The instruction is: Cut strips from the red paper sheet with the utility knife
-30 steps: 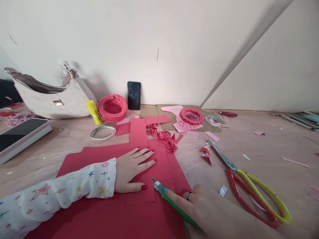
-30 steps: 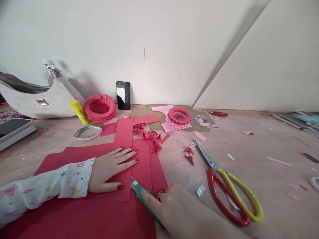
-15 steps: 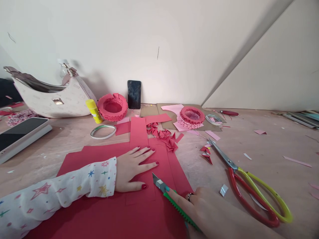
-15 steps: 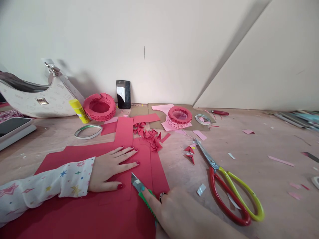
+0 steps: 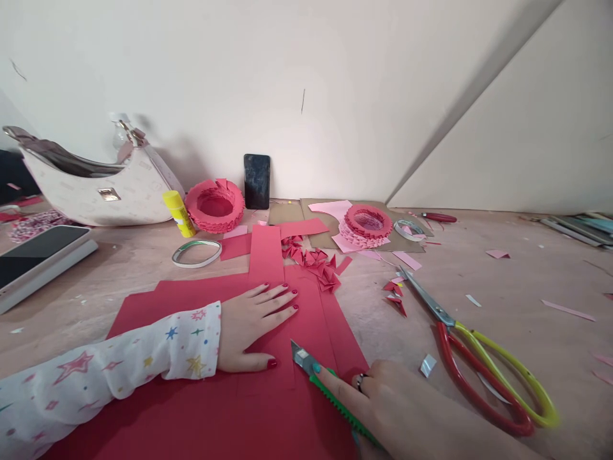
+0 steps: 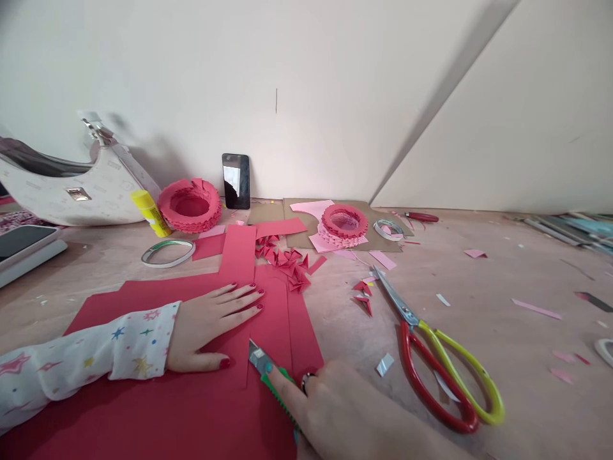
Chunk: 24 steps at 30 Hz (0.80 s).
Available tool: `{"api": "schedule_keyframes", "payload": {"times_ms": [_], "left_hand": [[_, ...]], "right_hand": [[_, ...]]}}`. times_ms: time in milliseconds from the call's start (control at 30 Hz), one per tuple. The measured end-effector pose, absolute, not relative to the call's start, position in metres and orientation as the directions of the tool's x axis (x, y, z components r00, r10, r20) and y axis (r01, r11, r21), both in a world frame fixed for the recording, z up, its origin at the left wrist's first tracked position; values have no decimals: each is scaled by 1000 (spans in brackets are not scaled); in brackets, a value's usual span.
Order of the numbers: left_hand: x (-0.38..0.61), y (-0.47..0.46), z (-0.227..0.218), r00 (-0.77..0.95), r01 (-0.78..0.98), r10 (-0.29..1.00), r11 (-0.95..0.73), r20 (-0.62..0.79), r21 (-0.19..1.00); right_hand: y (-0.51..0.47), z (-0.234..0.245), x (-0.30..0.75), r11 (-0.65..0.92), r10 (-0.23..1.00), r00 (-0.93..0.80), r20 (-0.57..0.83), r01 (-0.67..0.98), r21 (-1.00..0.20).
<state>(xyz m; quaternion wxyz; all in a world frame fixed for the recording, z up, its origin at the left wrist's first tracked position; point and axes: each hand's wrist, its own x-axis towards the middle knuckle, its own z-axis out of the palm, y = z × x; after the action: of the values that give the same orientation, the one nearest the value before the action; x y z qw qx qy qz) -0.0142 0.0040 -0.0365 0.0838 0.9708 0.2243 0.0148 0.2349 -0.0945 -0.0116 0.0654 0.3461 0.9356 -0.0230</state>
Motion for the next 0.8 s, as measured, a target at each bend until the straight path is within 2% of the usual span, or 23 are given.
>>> {"api": "schedule_keyframes", "payload": {"times_ms": [567, 800], "left_hand": [[-14, 2, -37, 905, 416, 424, -888, 0, 196], [-15, 3, -37, 907, 411, 422, -887, 7, 209]], "right_hand": [[-93, -11, 230, 730, 683, -729, -38, 682, 44], [-90, -5, 233, 726, 687, -723, -74, 688, 18]]}}
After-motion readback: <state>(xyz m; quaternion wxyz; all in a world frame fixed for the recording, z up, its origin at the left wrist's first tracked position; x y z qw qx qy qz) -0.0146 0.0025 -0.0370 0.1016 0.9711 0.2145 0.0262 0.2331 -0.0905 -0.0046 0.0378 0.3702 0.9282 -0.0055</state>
